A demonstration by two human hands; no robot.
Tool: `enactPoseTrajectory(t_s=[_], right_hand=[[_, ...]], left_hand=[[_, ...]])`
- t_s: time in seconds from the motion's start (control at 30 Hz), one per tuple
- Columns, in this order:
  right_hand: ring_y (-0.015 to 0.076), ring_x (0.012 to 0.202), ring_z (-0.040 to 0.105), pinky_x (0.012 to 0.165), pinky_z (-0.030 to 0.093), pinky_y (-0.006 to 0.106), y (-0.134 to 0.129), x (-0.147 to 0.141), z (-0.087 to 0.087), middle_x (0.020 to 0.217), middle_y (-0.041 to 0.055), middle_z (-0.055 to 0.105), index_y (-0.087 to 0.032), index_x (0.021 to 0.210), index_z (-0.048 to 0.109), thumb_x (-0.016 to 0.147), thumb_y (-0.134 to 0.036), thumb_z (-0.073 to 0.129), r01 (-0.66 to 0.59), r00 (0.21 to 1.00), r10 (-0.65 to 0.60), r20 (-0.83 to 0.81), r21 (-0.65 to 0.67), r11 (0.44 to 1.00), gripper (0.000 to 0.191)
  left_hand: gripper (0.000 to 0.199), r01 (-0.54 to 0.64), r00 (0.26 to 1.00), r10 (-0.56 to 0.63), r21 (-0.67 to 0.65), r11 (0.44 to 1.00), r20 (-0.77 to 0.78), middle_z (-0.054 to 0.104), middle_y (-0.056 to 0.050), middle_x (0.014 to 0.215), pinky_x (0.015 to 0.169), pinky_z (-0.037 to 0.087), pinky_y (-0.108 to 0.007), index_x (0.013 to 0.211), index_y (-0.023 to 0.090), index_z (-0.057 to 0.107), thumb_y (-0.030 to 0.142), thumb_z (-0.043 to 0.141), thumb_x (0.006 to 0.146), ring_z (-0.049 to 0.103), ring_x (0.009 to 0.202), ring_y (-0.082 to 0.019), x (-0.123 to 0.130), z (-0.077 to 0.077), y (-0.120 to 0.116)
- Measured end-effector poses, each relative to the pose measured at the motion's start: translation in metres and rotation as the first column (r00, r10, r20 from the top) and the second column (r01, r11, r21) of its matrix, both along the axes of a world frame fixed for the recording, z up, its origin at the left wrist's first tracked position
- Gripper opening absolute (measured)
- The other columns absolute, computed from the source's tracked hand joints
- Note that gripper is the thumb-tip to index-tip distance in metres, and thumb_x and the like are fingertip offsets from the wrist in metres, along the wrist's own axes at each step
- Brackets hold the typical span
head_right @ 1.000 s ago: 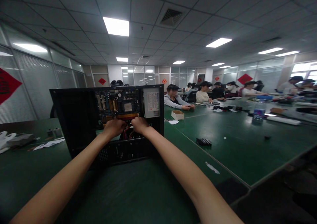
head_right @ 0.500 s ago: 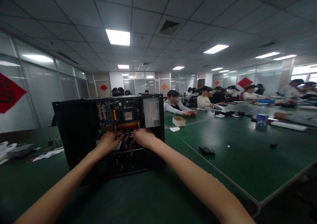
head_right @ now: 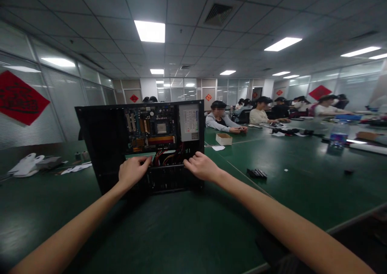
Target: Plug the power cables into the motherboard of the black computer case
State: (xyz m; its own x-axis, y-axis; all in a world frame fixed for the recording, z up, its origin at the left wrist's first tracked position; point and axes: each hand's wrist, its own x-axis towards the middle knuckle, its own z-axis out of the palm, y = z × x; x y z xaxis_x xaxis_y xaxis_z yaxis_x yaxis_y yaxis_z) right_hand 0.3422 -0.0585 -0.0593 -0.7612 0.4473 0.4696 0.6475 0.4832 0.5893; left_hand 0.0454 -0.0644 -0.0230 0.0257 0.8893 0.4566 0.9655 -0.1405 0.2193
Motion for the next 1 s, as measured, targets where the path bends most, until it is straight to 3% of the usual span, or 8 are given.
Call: enactPoseTrajectory(t_s=[0.1,0.2,0.4,0.6,0.83,1.0], right_hand=[[0.0153,0.063,0.053,0.070,0.028,0.034,0.006,-0.004,-0.005,0.073,0.0056,0.066,-0.011,0.106,0.066,0.104,-0.021,0.039,-0.085,0.995,0.090,-0.034,0.125,0.989,0.029],[0.0148,0.061,0.052,0.069,0.028,0.034,0.006,-0.009,-0.006,0.071,0.0043,0.065,-0.011,0.102,0.066,0.102,-0.019,0.041,-0.094,0.994,0.103,-0.039,0.181,0.979,0.026],[0.0157,0.059,0.054,0.070,0.032,0.034,-0.001,-0.033,-0.003,0.070,0.0044,0.065,-0.011,0.098,0.065,0.101,-0.016,0.042,-0.016,0.999,0.021,-0.032,0.144,0.989,0.024],[0.0175,0.059,0.059,0.076,0.041,0.034,-0.014,-0.082,0.006,0.069,0.0082,0.066,-0.008,0.095,0.063,0.100,-0.014,0.039,0.055,0.998,-0.054,-0.011,0.072,0.996,0.026],[0.0189,0.059,0.062,0.076,0.051,0.037,-0.032,-0.144,0.009,0.070,0.0127,0.067,-0.004,0.084,0.068,0.090,-0.004,0.043,0.041,0.998,-0.044,0.043,0.089,0.995,0.026],[0.0245,0.072,0.069,0.076,0.056,0.042,-0.039,-0.195,0.006,0.086,0.0232,0.073,0.001,0.094,0.073,0.090,-0.008,0.045,0.024,0.997,-0.034,0.071,0.140,0.990,0.030]], left_hand=[[0.056,-0.042,0.997,0.044,-0.031,0.999,0.068,0.077,-0.005,0.094,0.070,0.045,-0.035,0.096,0.035,0.080,0.066,0.033,0.092,0.069,0.094,-0.033,-0.001,0.003,0.006],[0.057,-0.065,0.986,0.075,-0.070,0.995,0.146,0.077,-0.005,0.092,0.071,0.044,-0.036,0.089,0.035,0.080,0.067,0.033,0.090,0.069,0.094,-0.033,-0.006,0.007,0.016],[0.055,-0.087,0.937,0.125,-0.130,0.988,0.326,0.076,-0.003,0.090,0.072,0.042,-0.036,0.085,0.033,0.078,0.069,0.036,0.087,0.068,0.093,-0.031,-0.024,0.015,0.056],[0.052,-0.194,0.907,0.178,0.005,0.981,0.382,0.075,-0.011,0.092,0.068,0.040,-0.036,0.085,0.027,0.079,0.061,0.039,0.088,0.067,0.093,-0.034,-0.044,0.011,0.092],[0.055,-0.115,0.900,0.070,0.079,0.990,0.431,0.071,-0.010,0.076,0.056,0.033,-0.030,0.089,0.017,0.078,0.059,0.043,0.087,0.064,0.073,-0.026,-0.082,0.004,0.125],[0.055,-0.007,0.900,-0.055,0.141,0.990,0.431,0.062,-0.006,0.059,0.052,0.031,-0.027,0.080,0.011,0.075,0.056,0.044,0.088,0.055,0.057,-0.019,-0.108,0.000,0.138]])
